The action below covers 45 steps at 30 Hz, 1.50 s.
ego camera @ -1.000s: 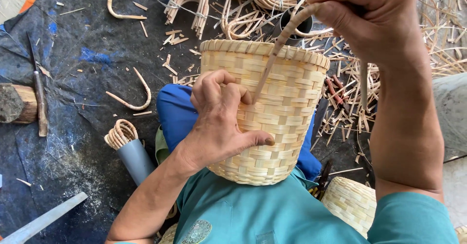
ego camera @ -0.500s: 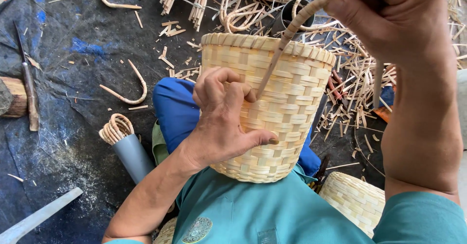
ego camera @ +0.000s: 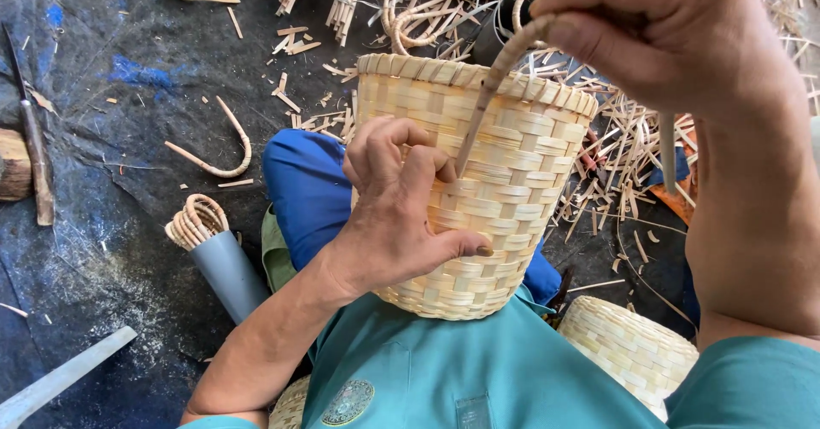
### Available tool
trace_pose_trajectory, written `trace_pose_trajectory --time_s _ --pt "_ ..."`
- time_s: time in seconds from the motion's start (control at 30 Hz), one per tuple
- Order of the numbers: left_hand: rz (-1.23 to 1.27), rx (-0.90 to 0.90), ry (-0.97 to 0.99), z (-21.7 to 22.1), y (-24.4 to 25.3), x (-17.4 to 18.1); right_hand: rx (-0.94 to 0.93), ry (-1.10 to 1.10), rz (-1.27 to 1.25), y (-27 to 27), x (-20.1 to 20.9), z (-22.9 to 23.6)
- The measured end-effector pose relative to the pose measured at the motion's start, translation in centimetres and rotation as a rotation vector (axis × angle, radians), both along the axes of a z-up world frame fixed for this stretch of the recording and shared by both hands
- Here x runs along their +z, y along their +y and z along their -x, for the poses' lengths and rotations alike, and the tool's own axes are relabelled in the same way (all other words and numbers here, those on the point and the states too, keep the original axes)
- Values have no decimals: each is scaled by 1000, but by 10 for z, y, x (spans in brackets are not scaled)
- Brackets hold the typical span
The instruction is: The person attaches a handle to a woven basket by hand, threading the ends through the weave and securing them. They then repeat the process on the opposite side, weaving additional strips over the handle to fix it in place.
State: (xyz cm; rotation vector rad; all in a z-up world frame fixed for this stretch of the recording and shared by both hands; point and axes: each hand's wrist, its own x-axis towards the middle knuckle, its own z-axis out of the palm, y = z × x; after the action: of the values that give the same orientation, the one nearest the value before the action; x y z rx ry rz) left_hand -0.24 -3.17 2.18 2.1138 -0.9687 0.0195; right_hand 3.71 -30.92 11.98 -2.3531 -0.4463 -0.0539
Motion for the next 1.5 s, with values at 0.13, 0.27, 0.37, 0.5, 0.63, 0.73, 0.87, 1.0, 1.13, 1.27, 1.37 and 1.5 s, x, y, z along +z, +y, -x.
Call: trace_pose_trajectory --time_s 0.13,0.27,0.37,0.5,0.63,0.73,0.87,1.0,1.13,1.27,1.37,1.5 --pt "0 -6 -8 -3 6 -4 61 -93 76 3 -11 0" --pt "67 10 -87 3 11 -9 129 -117 83 5 -10 -2" --pt "120 51 -195 14 16 -12 117 -122 118 7 -6 -2" --pt "128 76 -295 26 18 -18 126 -149 168 19 3 0" --pt "128 66 -304 32 20 -20 120 -148 186 19 -1 -3" --pt "119 61 -324 31 20 -17 109 -106 174 21 0 -3" --pt "87 76 -244 28 18 -10 171 -170 179 25 2 -4" --pt "42 101 -173 26 15 -11 137 -70 141 27 -2 -3" --pt "33 97 -147 26 14 -14 127 -76 124 22 -7 -1" --pt "50 88 -151 25 13 -15 115 -8 125 20 -8 2" --pt "59 91 -149 23 13 -16 183 -56 125 25 -7 3" --pt "36 65 -104 14 23 -11 111 41 83 30 -15 0"
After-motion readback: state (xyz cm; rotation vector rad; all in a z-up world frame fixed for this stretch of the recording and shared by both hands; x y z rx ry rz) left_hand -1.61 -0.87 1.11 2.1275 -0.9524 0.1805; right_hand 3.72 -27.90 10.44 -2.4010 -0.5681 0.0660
